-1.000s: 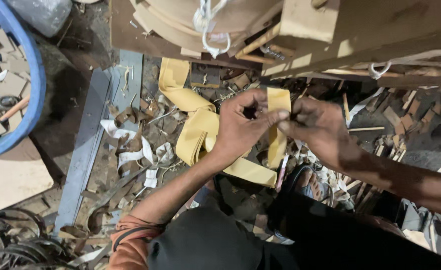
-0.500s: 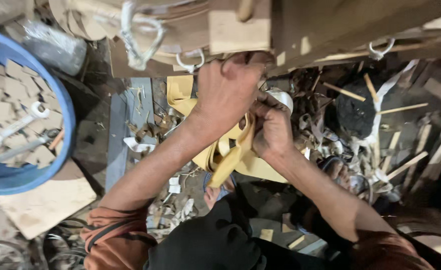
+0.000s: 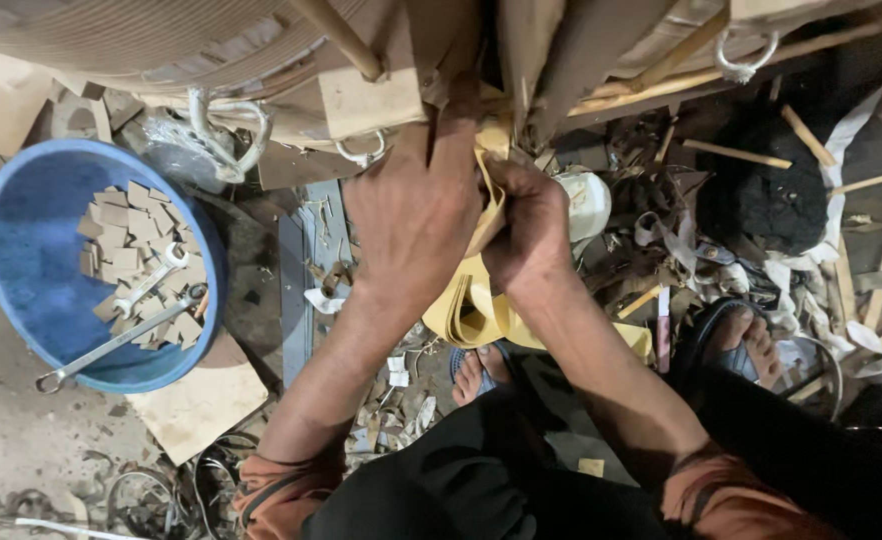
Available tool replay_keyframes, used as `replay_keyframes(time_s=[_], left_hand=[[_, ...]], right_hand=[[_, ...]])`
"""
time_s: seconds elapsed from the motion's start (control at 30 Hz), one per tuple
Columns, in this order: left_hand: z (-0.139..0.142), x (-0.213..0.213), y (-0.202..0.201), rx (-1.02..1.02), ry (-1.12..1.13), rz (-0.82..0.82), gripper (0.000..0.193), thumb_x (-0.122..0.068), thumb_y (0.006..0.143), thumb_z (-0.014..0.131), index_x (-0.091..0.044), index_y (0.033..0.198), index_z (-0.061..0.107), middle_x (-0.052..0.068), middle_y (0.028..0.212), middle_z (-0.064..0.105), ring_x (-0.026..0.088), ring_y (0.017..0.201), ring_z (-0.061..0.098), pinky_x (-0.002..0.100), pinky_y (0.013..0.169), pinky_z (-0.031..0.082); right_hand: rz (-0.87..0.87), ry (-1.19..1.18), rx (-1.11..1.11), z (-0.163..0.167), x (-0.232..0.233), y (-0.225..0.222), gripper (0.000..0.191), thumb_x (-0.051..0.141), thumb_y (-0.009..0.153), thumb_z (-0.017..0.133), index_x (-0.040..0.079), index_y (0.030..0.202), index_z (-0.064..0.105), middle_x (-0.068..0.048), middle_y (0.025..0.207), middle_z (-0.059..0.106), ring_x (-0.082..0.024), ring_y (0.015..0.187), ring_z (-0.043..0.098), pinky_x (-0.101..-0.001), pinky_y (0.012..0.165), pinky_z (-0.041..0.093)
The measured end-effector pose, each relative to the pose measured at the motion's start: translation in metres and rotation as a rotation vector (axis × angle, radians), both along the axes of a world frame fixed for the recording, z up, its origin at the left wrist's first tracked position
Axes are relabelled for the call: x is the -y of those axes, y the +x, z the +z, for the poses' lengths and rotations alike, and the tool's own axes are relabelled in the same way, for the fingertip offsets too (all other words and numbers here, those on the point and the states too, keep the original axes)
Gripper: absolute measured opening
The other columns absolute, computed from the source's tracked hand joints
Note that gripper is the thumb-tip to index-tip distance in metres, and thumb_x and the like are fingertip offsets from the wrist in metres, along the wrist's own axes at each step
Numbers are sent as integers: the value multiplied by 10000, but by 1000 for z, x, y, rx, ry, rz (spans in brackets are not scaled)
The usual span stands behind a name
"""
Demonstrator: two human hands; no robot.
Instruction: The person sits on the floor of a cluttered workshop and works on a long tan strip, folding and creasing it by hand, tearing off sections, and setting the folded pieces aside with other finished strips.
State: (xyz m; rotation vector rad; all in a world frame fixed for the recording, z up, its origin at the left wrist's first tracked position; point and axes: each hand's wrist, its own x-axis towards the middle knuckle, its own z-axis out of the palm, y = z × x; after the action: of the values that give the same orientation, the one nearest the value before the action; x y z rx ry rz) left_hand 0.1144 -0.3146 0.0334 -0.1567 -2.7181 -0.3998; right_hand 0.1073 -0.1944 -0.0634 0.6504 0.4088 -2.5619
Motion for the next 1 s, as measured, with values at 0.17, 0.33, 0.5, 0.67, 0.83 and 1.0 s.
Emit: replay_keyframes(time_s=[0.17, 0.33, 0.5, 0.67, 0.83, 1.0], left_hand=[[4, -6, -4, 111, 23, 45, 313, -105, 861, 682, -77, 1172, 703, 173, 692, 674, 395, 559, 651, 537, 489, 496], [-7, -7, -15, 131, -106, 61, 84, -126, 783, 695, -105, 848, 648, 164, 721, 692, 393, 612, 682, 516, 514, 531], [-24, -18, -36, 92, -114, 42, 306, -90, 743, 690, -43, 1044, 661, 168, 782, 687, 367, 649, 693, 514, 543, 544], [-22, -26, -32, 30, -44, 107, 525, -95, 763, 708, -40, 1277, 615, 156, 858, 695, 410, 730, 686, 547, 617, 542], [-23, -30, -32, -25, 74, 105, 452, -131, 773, 690, -108, 1220, 624, 164, 946, 704, 423, 844, 691, 523, 747, 562], [-31, -32, -32, 29, 261, 99, 270, -161, 936, 721, -109, 1196, 672, 120, 914, 735, 361, 773, 690, 487, 719, 554]], right_hand=[[29, -68, 129, 6, 7, -12, 117, 60, 927, 588, -7, 944, 683, -110, 942, 732, -211, 885, 702, -364, 911, 568], [35, -103, 93, 9, 12, -14, 111, 27, 919, 618, -14, 980, 701, -113, 985, 733, -211, 949, 700, -380, 989, 547], [22, -235, -47, -4, 11, -8, 151, 91, 962, 605, 7, 1038, 705, -98, 1074, 744, -194, 1053, 694, -367, 1052, 521], [14, -257, -78, -14, 1, -12, 172, 131, 995, 608, 17, 1079, 704, -86, 1117, 741, -190, 1099, 690, -370, 1089, 516], [55, -288, -69, -13, -6, -9, 190, 139, 956, 623, 17, 1080, 700, -85, 1095, 749, -197, 1092, 694, -394, 1049, 535], [-26, -58, -349, -9, -11, -6, 158, 23, 1000, 637, -16, 1144, 689, -76, 1092, 734, -180, 1000, 705, -344, 917, 553]])
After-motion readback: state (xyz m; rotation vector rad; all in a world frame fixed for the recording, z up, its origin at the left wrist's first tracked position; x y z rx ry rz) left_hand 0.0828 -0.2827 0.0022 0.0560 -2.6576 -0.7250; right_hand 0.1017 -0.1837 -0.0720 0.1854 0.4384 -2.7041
